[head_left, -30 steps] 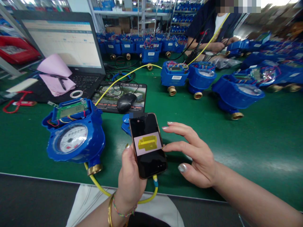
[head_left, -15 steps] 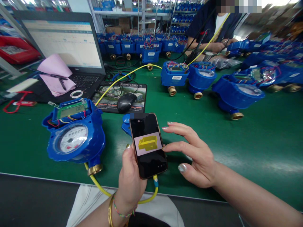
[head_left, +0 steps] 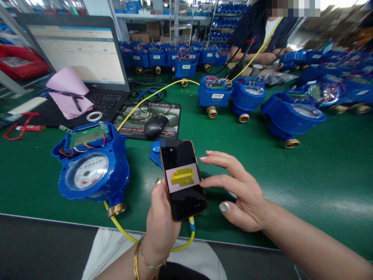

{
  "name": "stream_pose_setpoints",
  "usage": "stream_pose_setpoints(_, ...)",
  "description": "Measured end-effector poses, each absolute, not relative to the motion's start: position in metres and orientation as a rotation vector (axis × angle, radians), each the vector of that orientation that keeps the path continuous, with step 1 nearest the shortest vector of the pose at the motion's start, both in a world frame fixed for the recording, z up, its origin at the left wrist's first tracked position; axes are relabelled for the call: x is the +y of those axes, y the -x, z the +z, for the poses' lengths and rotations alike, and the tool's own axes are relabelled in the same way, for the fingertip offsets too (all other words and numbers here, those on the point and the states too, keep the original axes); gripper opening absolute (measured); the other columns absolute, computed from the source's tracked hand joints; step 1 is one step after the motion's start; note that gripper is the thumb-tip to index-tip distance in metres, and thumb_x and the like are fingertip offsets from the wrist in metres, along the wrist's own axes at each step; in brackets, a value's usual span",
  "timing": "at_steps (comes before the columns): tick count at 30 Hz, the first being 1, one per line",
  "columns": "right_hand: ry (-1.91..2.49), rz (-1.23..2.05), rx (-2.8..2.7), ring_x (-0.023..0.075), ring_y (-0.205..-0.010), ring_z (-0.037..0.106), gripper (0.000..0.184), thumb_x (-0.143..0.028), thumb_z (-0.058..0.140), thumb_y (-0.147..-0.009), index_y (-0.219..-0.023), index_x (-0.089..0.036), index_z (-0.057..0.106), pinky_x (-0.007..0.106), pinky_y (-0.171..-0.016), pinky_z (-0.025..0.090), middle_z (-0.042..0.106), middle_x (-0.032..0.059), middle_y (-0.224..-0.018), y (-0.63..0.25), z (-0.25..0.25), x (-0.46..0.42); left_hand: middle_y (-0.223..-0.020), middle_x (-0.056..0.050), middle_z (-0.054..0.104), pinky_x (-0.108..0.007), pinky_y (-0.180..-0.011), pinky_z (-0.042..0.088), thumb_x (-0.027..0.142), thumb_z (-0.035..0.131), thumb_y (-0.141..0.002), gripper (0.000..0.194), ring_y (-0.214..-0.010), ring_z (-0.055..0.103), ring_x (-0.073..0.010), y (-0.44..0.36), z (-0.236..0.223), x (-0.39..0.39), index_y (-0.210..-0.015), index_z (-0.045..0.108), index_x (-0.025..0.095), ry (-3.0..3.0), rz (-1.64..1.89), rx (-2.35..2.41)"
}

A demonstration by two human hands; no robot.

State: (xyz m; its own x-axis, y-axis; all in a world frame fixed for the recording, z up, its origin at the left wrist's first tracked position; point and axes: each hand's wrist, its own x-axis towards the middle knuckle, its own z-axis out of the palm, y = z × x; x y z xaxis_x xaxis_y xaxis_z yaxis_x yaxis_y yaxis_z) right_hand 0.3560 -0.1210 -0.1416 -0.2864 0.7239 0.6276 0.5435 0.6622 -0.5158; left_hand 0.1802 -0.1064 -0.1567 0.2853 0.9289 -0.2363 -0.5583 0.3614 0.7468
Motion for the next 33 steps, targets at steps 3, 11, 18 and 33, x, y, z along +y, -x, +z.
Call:
stream_pose_setpoints(3, 0.986, 0.245, -1.97, 0.0327, -0.127, 0.044, 0.033, -0.04, 0.043, -0.092, -0.1, -0.016, 0.065, 0.052, -0.104, 0.037, 0.051, 0.0142, -0.13, -0.356, -0.142, -0.121, -0.11, -0.011, 0.065, -0.042, -0.1, 0.045, 0.054, 0.044, -0.091, 0.047, -0.114, 0.055, -0.0296, -0.178, -0.159, -0.107, -0.112, 0.061, 0.016, -0.648, 1.083, 0.762)
stream_pose_setpoints(11, 0.989, 0.246, -1.967, 0.0334, -0.126, 0.044, 0.033, -0.04, 0.042, -0.092, -0.101, -0.018, 0.064, 0.054, -0.103, 0.037, 0.051, 0.0139, -0.13, -0.356, -0.141, -0.121, -0.111, -0.011, 0.064, -0.043, -0.103, 0.043, 0.055, 0.044, -0.091, 0.046, -0.117, 0.053, -0.0305, -0.177, -0.16, -0.108, -0.109, 0.062, 0.016, -0.679, 1.085, 0.789)
stream_pose_setpoints(18, 0.994, 0.246, -1.969, 0.0339, -0.126, 0.044, 0.033, -0.04, 0.043, -0.091, -0.1, -0.017, 0.065, 0.055, -0.104, 0.038, 0.052, 0.0142, -0.13, -0.356, -0.142, -0.121, -0.11, -0.011, 0.065, -0.042, -0.1, 0.045, 0.053, 0.045, -0.091, 0.042, -0.12, 0.051, -0.0301, -0.173, -0.169, -0.109, -0.105, 0.064, 0.018, -0.682, 1.107, 0.842)
stream_pose_setpoints(33, 0.992, 0.217, -1.975, 0.033, -0.124, 0.047, 0.033, -0.04, 0.043, -0.091, -0.098, -0.017, 0.066, 0.054, -0.102, 0.041, 0.054, 0.0152, -0.128, -0.355, -0.139, -0.12, -0.107, -0.01, 0.065, -0.043, -0.101, 0.044, 0.057, 0.044, -0.09, 0.049, -0.115, 0.054, -0.031, -0.178, -0.16, -0.107, -0.11, 0.063, 0.016, -0.685, 1.066, 0.761)
